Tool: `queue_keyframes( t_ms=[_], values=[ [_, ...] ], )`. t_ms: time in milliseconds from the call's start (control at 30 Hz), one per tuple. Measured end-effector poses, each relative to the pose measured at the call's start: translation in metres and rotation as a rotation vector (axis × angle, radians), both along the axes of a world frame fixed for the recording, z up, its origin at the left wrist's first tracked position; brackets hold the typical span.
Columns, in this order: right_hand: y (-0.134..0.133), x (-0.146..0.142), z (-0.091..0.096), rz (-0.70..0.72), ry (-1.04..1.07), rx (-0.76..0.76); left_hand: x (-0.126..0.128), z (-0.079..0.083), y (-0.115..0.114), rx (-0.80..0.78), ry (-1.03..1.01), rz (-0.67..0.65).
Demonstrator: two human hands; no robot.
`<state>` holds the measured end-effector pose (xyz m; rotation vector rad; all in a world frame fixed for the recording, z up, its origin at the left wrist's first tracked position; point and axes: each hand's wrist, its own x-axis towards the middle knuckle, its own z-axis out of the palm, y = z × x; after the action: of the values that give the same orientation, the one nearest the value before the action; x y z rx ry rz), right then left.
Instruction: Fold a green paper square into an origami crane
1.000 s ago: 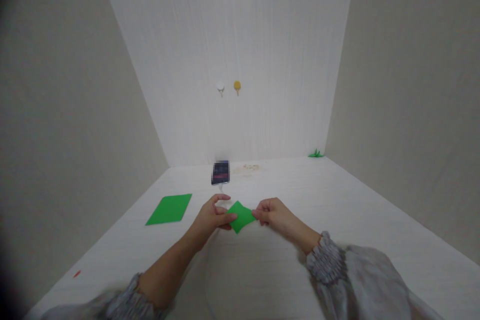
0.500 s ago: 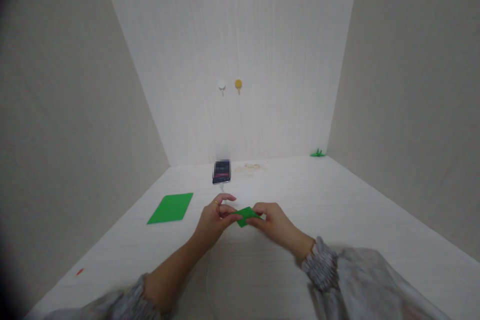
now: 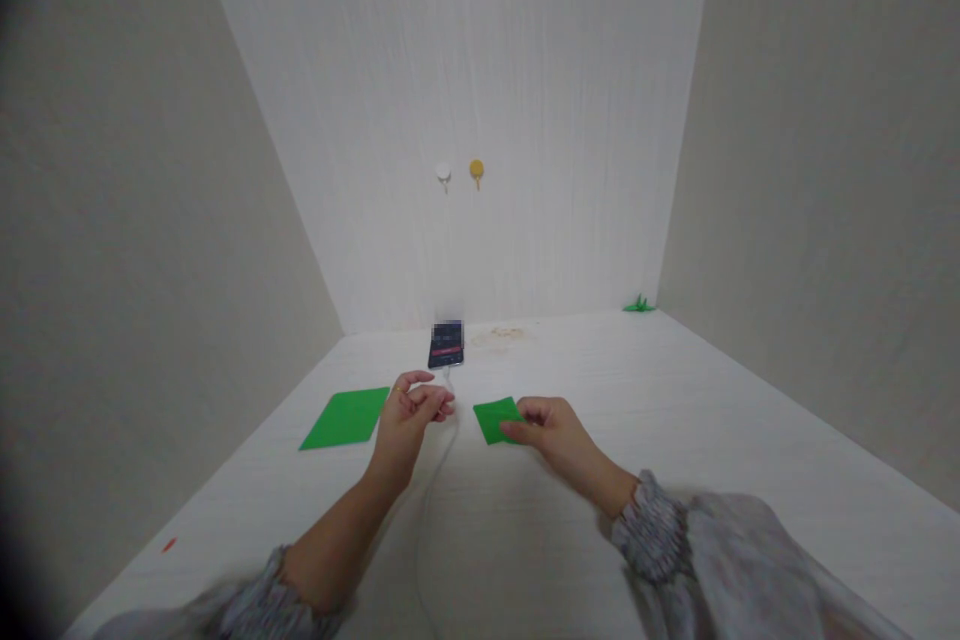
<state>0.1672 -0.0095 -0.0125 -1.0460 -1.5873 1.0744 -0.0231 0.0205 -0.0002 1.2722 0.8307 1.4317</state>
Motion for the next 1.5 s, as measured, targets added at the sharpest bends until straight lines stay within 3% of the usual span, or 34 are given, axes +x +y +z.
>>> queue_keyframes(
  t_ms=[200, 300, 500, 700, 1333, 1500],
  values=[
    [-0.001, 0.001, 0.004, -0.098, -0.125, 0.175, 0.012, 0.000, -0.011, -0.090, 0.092, -0.255],
    [-0.001, 0.001, 0.004, -0.108, -0.160, 0.199, 0.015, -0.001, -0.014, -0.112, 0.166, -0.313],
    [-0.004, -0.002, 0.008, -0.060, -0.226, 0.220, 0.016, 0.000, -0.013, -0.149, 0.131, -0.219],
    [-0.007, -0.003, 0.011, -0.071, -0.242, 0.251, 0.017, 0.000, -0.014, -0.170, 0.137, -0.210],
    [-0.008, -0.002, 0.010, -0.130, -0.119, 0.125, 0.016, -0.001, -0.015, -0.205, 0.018, -0.267],
    [-0.007, -0.002, 0.007, -0.021, 0.056, -0.020, 0.013, 0.001, -0.016, -0.218, 0.042, -0.292]
  ],
)
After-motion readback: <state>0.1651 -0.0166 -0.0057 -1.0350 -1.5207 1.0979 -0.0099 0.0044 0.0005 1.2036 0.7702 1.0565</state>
